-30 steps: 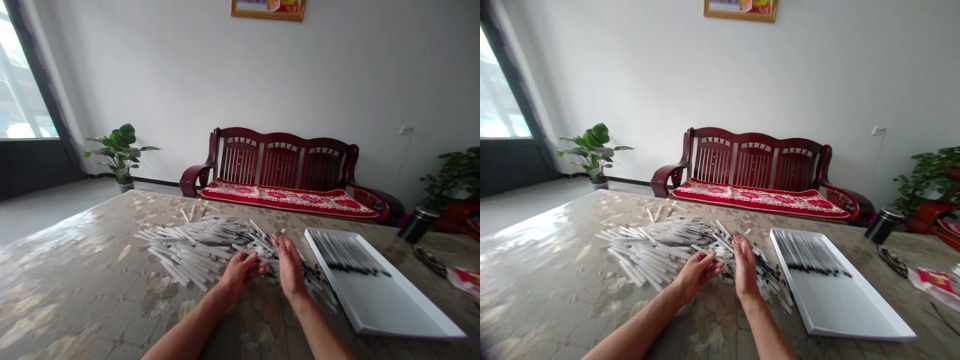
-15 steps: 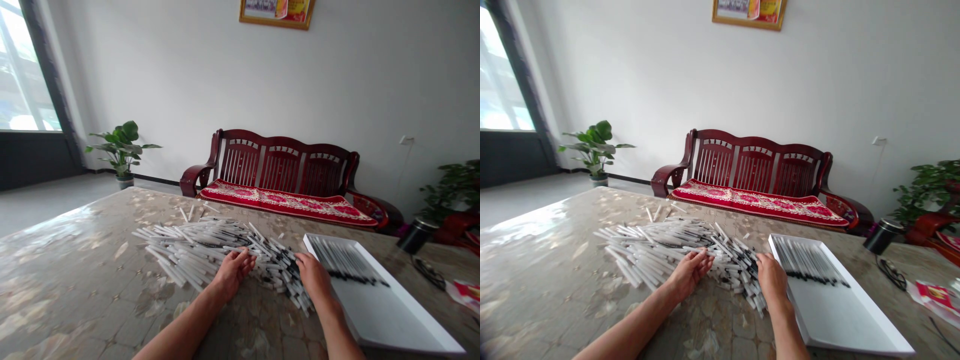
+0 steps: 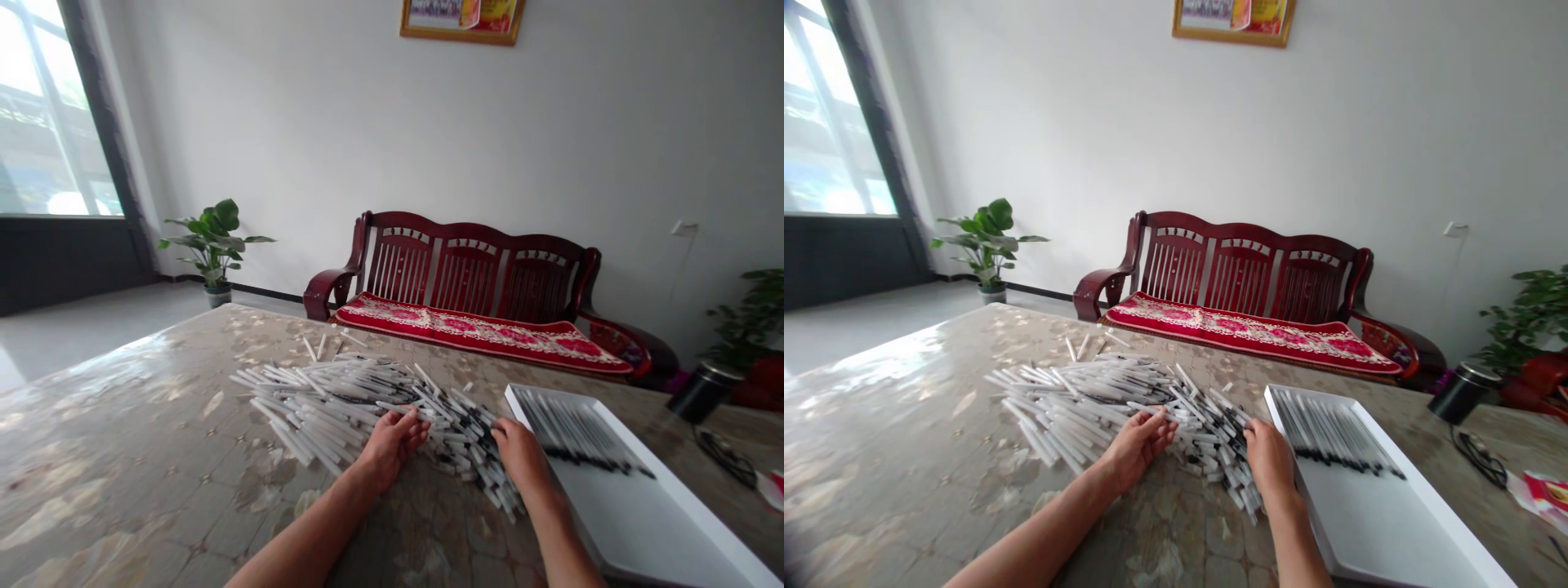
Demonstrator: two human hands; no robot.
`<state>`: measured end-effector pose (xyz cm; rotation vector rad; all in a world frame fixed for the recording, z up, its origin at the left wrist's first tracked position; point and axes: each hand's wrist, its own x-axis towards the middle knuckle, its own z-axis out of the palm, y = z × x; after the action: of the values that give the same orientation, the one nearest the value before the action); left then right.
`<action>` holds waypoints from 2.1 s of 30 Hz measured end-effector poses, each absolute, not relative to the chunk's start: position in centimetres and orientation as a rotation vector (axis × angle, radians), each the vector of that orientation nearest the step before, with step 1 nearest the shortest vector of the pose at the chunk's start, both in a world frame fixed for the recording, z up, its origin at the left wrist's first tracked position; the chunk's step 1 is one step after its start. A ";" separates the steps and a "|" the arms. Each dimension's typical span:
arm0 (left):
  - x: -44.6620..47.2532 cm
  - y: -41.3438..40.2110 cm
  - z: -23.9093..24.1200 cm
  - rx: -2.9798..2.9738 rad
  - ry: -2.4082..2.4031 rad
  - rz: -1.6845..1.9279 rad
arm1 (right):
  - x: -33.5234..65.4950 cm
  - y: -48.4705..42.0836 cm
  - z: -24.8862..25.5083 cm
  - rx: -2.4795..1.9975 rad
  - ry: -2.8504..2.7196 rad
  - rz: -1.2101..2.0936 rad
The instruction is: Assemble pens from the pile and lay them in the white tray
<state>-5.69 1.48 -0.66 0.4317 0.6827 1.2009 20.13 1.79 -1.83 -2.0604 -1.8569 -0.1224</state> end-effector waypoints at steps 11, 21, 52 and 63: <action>-5.6 1.3 0.0 0.412 0.720 1.200 | 20.1 2.0 -1.5 -2.148 -1.826 -0.103; -5.7 1.2 0.2 0.424 0.715 1.197 | 19.4 1.9 -1.7 -1.968 -1.691 -0.215; -5.8 0.7 -0.2 0.402 0.636 1.155 | 8.3 -0.6 -1.5 -1.233 -1.227 0.646; -5.9 0.8 -0.3 0.411 0.616 1.171 | 8.6 -0.9 -1.2 -1.238 -1.386 0.571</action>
<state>-5.87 0.81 -0.30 0.4114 0.6155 1.1709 8.59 -0.95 -1.24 -1.2377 -1.3860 0.5713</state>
